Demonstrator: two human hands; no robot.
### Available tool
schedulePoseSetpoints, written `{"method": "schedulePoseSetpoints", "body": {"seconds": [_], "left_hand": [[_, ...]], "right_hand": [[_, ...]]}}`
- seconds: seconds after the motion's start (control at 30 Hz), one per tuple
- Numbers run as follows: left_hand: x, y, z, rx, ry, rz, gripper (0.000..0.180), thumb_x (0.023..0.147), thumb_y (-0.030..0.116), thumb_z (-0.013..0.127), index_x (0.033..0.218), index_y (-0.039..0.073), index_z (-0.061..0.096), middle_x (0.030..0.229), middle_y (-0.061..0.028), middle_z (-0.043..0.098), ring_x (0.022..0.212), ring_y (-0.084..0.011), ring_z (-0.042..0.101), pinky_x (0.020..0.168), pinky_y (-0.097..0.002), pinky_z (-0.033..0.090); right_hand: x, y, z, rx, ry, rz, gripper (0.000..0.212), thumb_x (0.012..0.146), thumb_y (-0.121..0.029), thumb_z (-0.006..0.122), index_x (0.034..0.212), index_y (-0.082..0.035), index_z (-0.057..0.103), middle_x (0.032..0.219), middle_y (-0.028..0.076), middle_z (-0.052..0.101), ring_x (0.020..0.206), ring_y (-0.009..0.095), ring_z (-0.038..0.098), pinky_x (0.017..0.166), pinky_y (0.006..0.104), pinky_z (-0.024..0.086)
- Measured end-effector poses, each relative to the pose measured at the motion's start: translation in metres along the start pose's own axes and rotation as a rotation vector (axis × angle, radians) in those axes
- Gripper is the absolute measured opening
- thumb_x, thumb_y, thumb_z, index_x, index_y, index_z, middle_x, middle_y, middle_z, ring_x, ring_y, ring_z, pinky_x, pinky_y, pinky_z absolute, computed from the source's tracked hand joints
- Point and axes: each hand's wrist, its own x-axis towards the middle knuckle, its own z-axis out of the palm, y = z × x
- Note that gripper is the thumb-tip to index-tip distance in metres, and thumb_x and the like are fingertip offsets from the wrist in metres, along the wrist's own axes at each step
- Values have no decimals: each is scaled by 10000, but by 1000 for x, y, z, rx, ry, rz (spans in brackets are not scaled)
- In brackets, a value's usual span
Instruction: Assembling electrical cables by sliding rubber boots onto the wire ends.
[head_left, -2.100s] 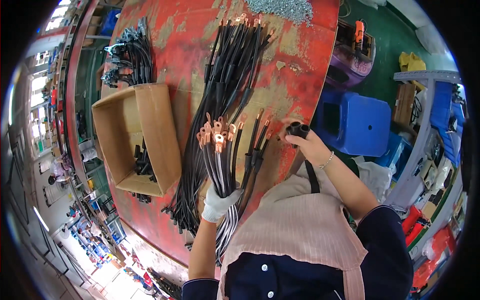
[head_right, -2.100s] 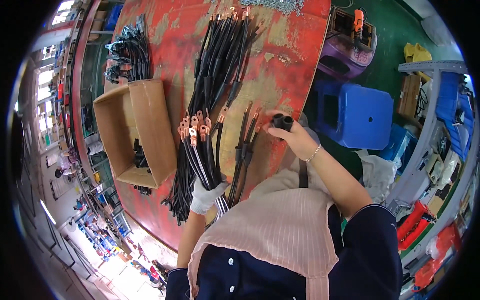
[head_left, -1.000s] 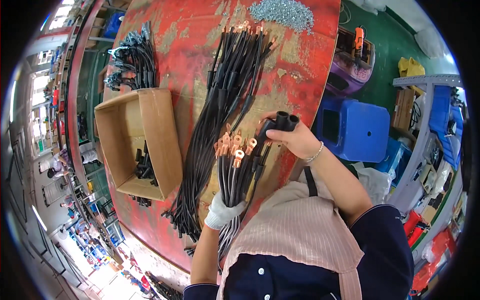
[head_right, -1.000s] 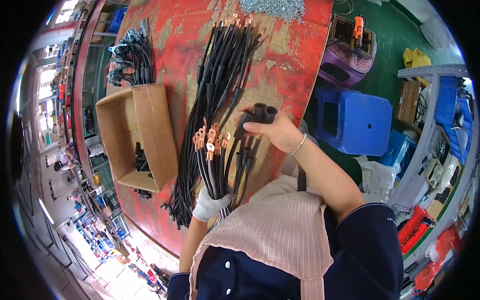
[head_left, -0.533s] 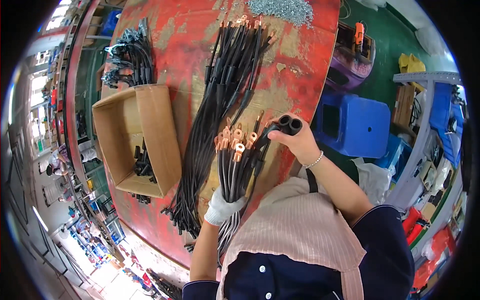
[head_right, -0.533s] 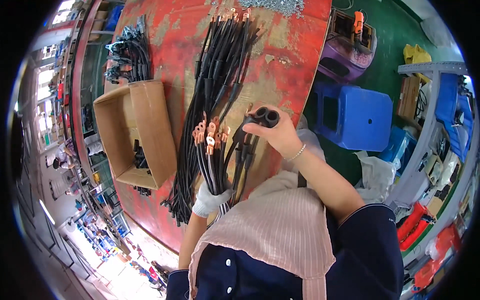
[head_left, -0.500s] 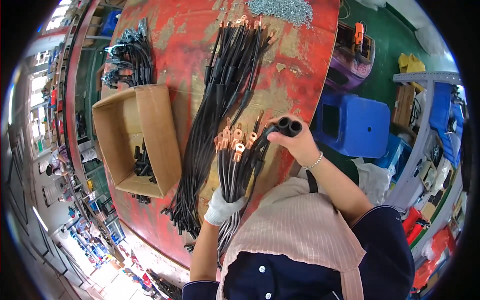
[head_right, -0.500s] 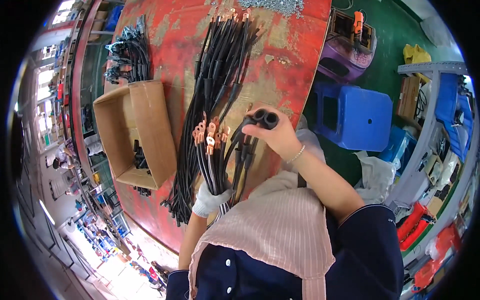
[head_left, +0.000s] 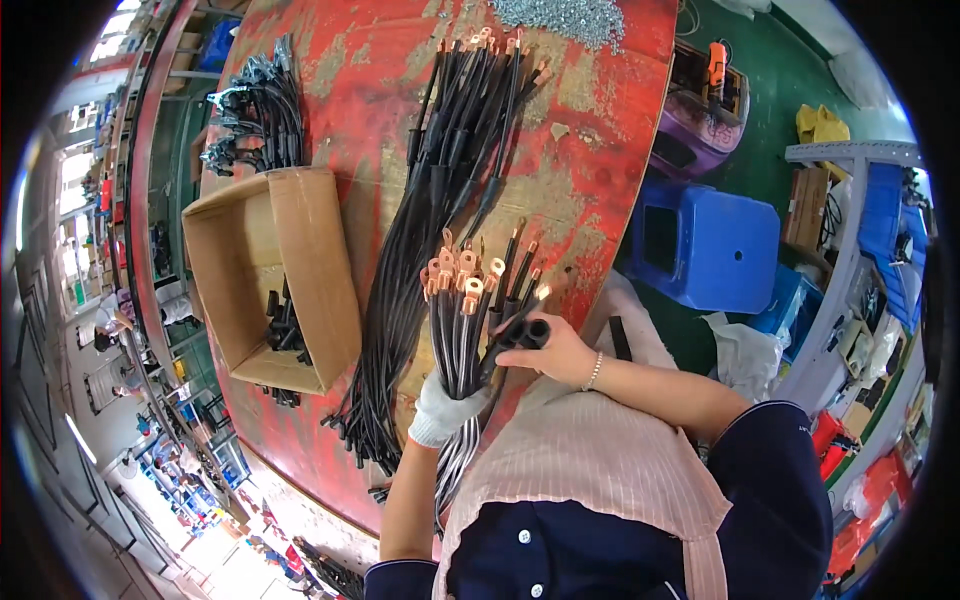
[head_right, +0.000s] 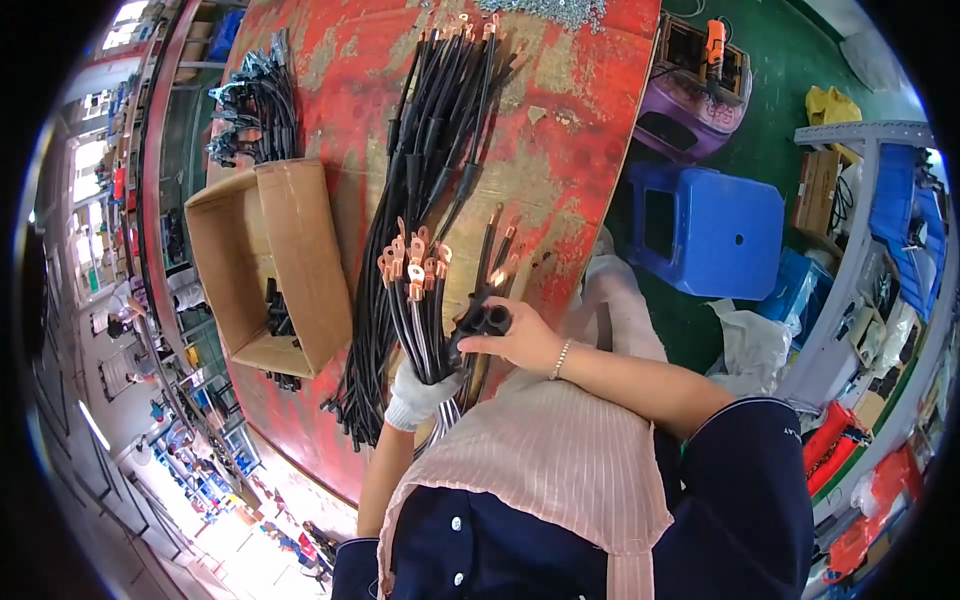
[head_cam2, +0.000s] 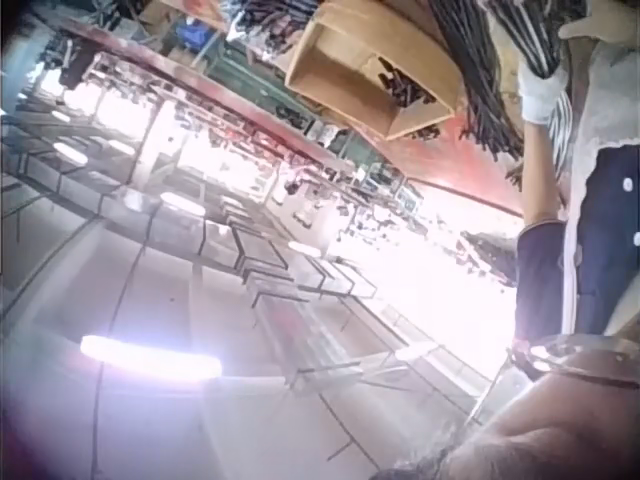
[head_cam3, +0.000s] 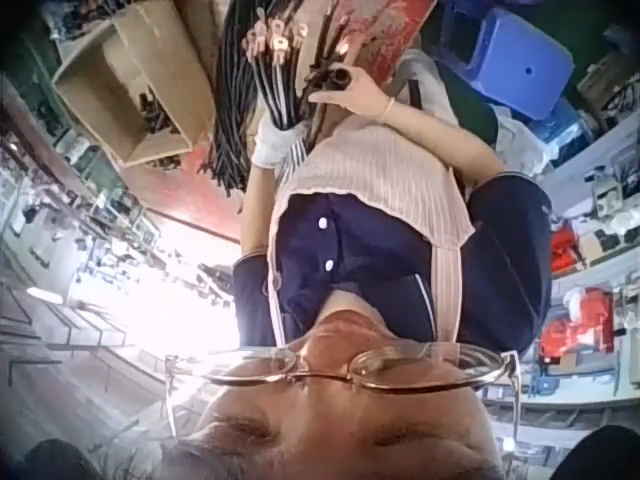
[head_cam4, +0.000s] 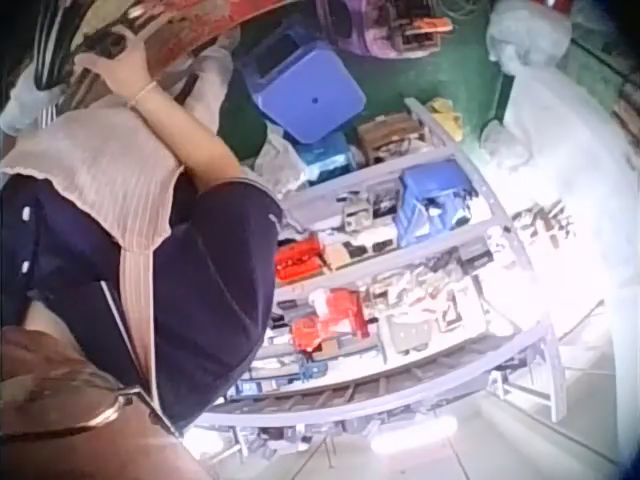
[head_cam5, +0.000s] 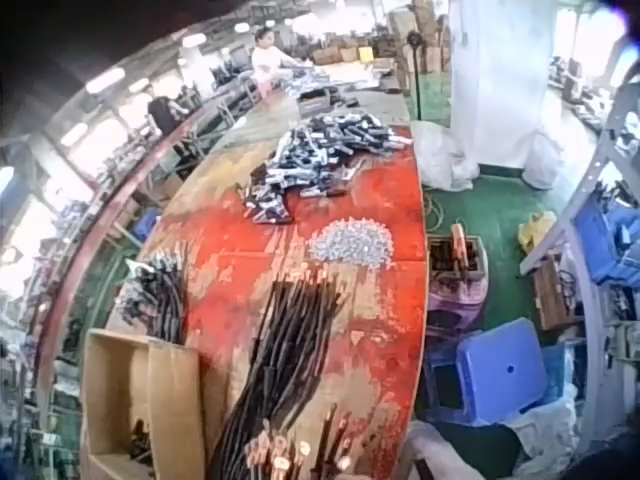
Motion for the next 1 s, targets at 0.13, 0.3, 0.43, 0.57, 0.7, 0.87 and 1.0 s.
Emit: {"method": "schedulePoseSetpoints", "body": {"seconds": [0.13,0.3,0.43,0.57,0.7,0.87,1.0], "left_hand": [[6,-4,7,-90,113,-16,284,744,10,712,1015,4,626,889,-48,679,817,-124,650,761,-280,530],[9,-8,1,-216,100,-8,276,768,-31,660,1042,-25,627,934,-69,682,885,-155,662,844,-305,529],[4,-9,-6,-340,9,-72,348,771,-57,640,1118,-36,618,974,-89,680,931,-187,668,882,-323,529],[5,-17,-5,-368,14,-24,328,779,-46,655,1104,-33,611,974,-90,682,900,-172,667,858,-324,539],[2,-8,5,-300,87,-18,296,780,-35,673,1069,-28,614,935,-76,688,856,-153,665,820,-308,544],[-9,-8,1,-280,46,-19,337,781,-37,687,1105,-16,597,992,-77,700,896,-137,667,839,-281,525],[-11,-8,2,-352,45,-34,333,773,-29,701,1091,-9,602,979,-71,702,874,-132,666,821,-279,526]], "right_hand": [[22,27,-14,-510,-112,-22,715,765,-506,752,1197,36,578,1140,234,640,1087,332,614,932,374,467],[22,60,-30,-808,-453,-97,563,883,-479,626,1215,-33,531,1097,209,634,1033,341,623,910,412,476],[25,-9,-33,-254,-295,-117,322,954,-185,597,1228,-84,461,961,61,616,851,118,637,737,285,503],[32,-54,-39,194,-37,-163,317,935,-137,634,1196,-74,465,966,32,593,856,116,612,712,266,508],[37,-88,-46,154,67,-216,366,928,-155,651,1248,-75,491,1005,12,581,893,105,599,807,278,502],[38,-102,-44,365,-60,-259,429,924,-146,653,1326,-83,519,1093,13,626,958,86,576,814,235,457],[33,-104,-41,410,-58,-223,417,921,-152,655,1312,-77,529,1164,40,636,962,83,578,765,233,461]]}}
